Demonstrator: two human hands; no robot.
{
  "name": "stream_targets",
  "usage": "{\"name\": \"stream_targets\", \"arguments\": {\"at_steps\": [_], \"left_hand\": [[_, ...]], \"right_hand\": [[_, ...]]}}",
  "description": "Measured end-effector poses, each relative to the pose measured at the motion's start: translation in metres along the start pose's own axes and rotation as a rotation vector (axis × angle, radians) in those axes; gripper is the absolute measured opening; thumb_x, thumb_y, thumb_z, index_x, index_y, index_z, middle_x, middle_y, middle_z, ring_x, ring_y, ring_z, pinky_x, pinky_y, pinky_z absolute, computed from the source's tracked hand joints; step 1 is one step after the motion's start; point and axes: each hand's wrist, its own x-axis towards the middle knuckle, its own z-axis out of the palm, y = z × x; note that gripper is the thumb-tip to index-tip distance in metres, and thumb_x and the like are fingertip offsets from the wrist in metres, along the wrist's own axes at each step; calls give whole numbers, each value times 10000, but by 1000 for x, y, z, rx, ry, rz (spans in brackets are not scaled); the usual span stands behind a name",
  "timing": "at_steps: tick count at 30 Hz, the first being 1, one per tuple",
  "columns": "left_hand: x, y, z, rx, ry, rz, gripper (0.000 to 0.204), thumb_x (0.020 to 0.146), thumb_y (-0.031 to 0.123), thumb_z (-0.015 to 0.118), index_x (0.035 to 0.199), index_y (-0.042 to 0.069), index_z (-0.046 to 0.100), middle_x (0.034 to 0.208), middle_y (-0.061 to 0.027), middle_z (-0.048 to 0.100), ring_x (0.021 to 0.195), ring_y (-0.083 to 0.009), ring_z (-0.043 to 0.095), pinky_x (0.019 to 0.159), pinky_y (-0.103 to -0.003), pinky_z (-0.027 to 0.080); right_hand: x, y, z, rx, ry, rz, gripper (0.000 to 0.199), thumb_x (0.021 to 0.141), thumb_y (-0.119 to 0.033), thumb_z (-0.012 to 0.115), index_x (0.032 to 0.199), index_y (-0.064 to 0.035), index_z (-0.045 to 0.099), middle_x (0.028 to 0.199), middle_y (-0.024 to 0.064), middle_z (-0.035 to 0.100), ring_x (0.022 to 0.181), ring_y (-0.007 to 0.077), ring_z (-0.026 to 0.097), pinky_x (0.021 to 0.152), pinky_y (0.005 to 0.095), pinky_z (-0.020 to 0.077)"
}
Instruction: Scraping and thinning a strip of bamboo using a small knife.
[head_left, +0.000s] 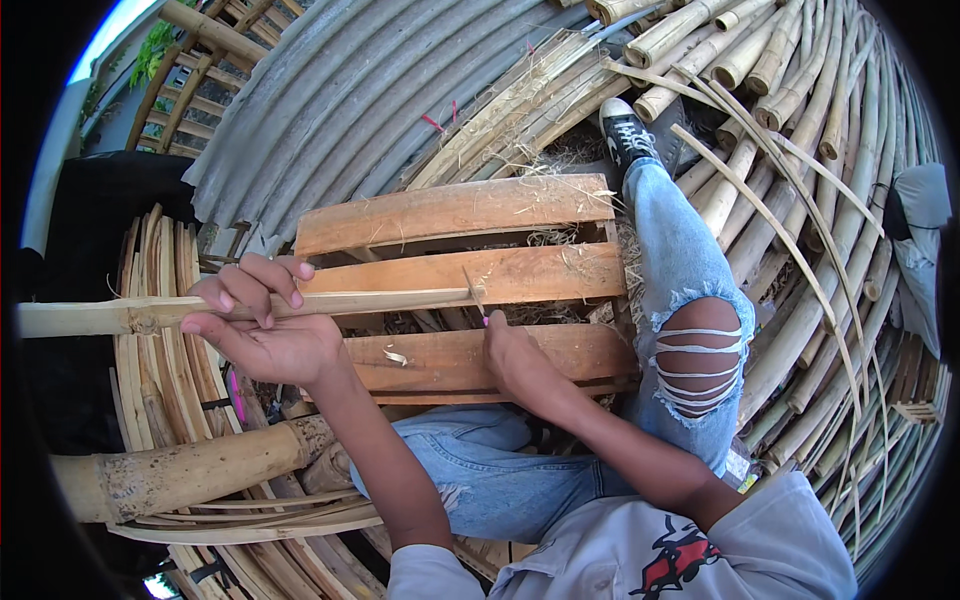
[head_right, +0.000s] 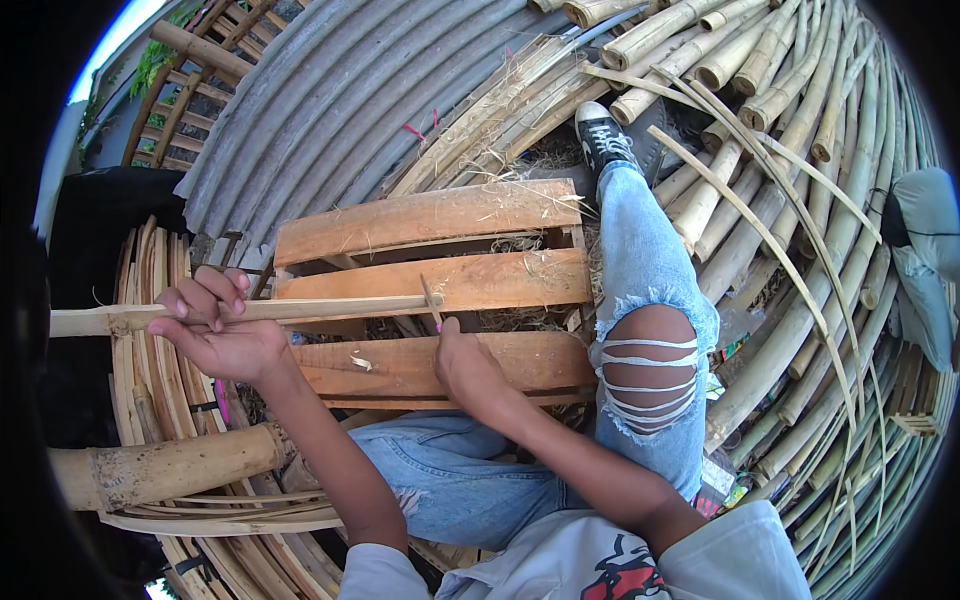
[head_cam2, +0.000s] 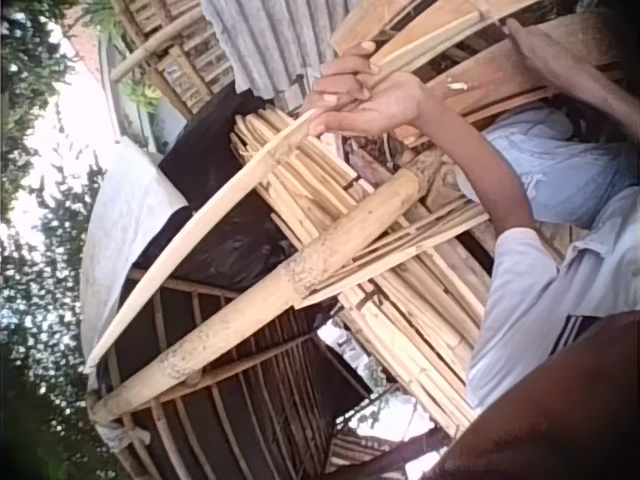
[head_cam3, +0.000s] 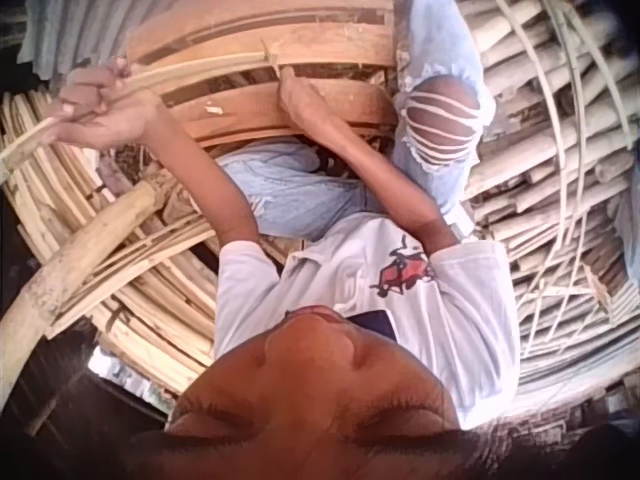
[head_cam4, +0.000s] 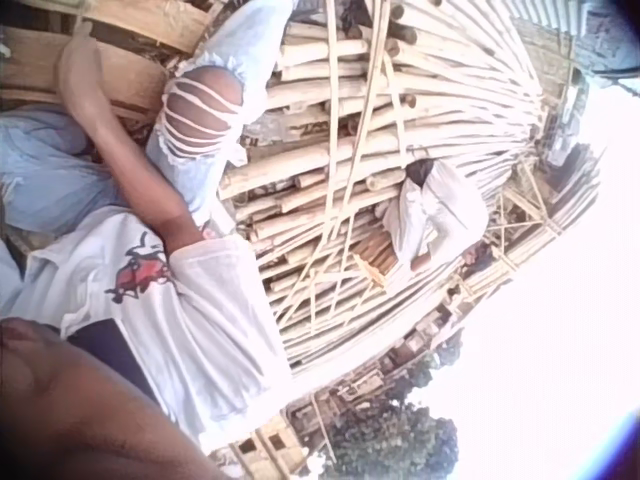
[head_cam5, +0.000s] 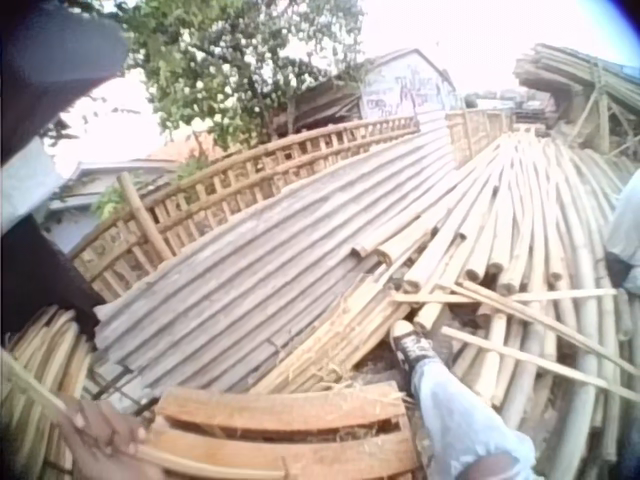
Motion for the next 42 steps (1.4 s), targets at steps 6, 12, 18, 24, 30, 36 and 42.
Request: {"name": "stream_targets", "arguments": {"at_steps": [6,12,18,24,30,36,42], "left_hand": [[7,-3,-14,64,96,-6,397,935,498,356,753,146,380,501,26,225,442,-106,293,488,-297,401],[13,-5,-40,59,136,-4,400,935,493,369,732,148,391,502,28,228,458,-110,300,534,-299,387],[11,-4,-35,78,153,18,396,941,484,358,734,148,395,496,30,231,463,-114,310,542,-301,372],[9,0,-44,54,165,13,408,939,497,347,731,149,392,493,30,227,458,-113,302,535,-298,366],[10,-2,-48,52,184,14,407,935,500,359,726,151,389,488,32,228,448,-105,286,525,-289,358],[12,5,-51,46,183,9,401,942,489,346,735,149,394,488,31,233,444,-103,305,465,-278,359],[15,10,-57,-78,196,-12,393,946,473,352,744,139,404,503,30,244,436,-86,285,360,-220,290]], "right_hand": [[2,1,-1,-119,5,15,151,885,-77,383,871,71,408,688,324,549,702,506,546,644,544,437],[5,1,-11,-88,-21,20,321,955,-222,361,858,74,436,692,315,567,699,486,567,620,526,458],[-6,2,-7,-36,51,23,364,966,-244,346,831,79,444,685,320,551,712,502,544,633,540,438],[-6,-8,-2,-145,20,-27,337,961,-248,353,851,49,470,724,307,571,758,483,565,662,527,460],[5,18,2,-352,29,-53,353,954,-269,386,838,50,481,765,278,597,728,434,597,626,481,496],[-13,-8,-24,-119,-38,39,345,962,-265,377,912,61,480,752,258,520,716,424,536,630,479,399],[-27,-3,-40,7,99,47,357,957,-265,383,849,60,484,698,295,546,750,468,527,648,518,388]]}}
